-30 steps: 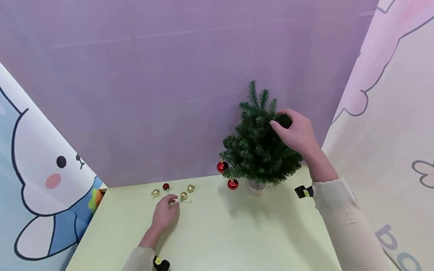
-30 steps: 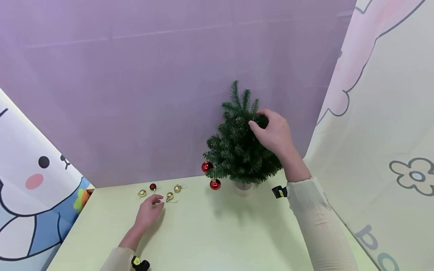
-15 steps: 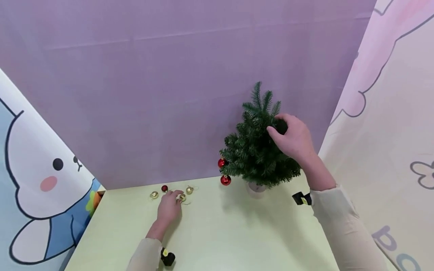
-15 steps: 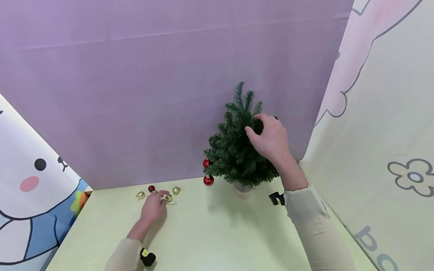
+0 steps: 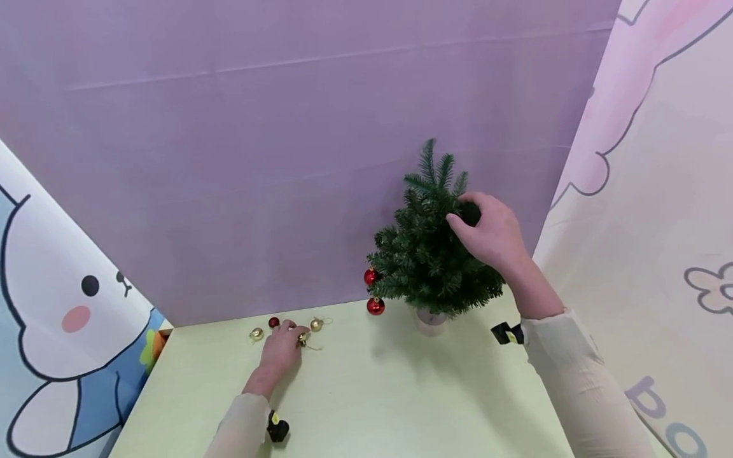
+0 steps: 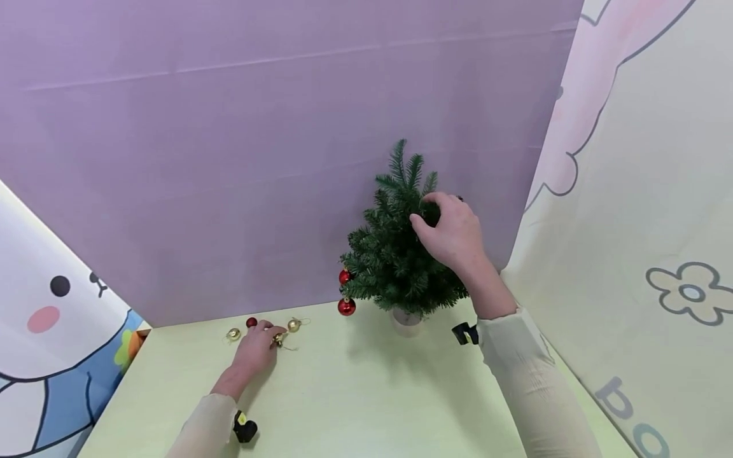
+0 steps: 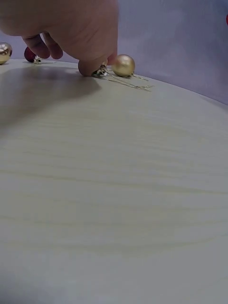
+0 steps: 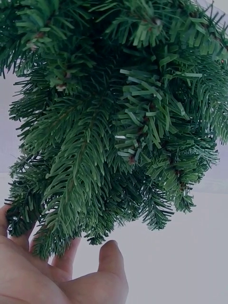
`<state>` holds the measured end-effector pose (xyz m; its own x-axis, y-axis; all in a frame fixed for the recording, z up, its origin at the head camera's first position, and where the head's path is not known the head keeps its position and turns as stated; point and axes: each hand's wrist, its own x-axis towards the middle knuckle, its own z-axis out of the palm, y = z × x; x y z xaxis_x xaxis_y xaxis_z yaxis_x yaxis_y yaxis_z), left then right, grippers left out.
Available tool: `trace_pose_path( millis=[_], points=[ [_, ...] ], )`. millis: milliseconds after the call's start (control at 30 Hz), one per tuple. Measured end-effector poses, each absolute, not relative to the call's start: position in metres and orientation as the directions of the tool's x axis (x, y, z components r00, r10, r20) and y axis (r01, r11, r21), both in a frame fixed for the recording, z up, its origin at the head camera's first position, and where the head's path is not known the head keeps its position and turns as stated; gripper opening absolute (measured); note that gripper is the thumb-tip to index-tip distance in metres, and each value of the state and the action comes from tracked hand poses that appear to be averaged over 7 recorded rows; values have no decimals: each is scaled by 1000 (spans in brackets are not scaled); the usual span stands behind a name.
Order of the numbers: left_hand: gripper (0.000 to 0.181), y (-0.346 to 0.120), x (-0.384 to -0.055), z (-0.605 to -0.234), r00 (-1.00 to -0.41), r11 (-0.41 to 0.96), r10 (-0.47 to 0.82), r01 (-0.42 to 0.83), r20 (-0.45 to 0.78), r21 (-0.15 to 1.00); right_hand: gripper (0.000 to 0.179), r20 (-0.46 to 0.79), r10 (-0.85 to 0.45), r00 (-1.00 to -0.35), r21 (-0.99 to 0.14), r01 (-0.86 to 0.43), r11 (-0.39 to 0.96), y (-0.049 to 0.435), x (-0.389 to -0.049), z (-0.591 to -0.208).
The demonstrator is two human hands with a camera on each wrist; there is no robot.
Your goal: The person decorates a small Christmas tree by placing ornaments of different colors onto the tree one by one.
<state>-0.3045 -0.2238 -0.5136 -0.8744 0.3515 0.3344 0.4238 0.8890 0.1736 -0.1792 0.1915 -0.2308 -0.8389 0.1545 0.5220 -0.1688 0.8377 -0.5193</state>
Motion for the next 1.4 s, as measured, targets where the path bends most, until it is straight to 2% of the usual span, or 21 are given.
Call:
trace_pose_path(
  millis=[300,500,700,1000,1400],
  points=[
    [31,-234,-296,-512,-887,897,295,385,354,217,57,506,170,-846,-516,-139,845,190,-179,-229],
    [32,-234,-285,-512,-925,892,209,314,316,327,57,515,162,-842,-471,-120,874,182,-175,-229],
    [31,-233,-277,-510,-931,862,166,296,324,411,56,530,171,-831,-421,-82,903,174,-173,-226],
    [24,-227,-262,-508,-903,757,162,372,397,537,57,535,178,-826,-367,-37,930,167,-170,-230],
    [29,-214,-244,-492,-876,697,179,434,447,571,57,588,171,-791,-332,-42,942,160,-162,-229]
  ],
)
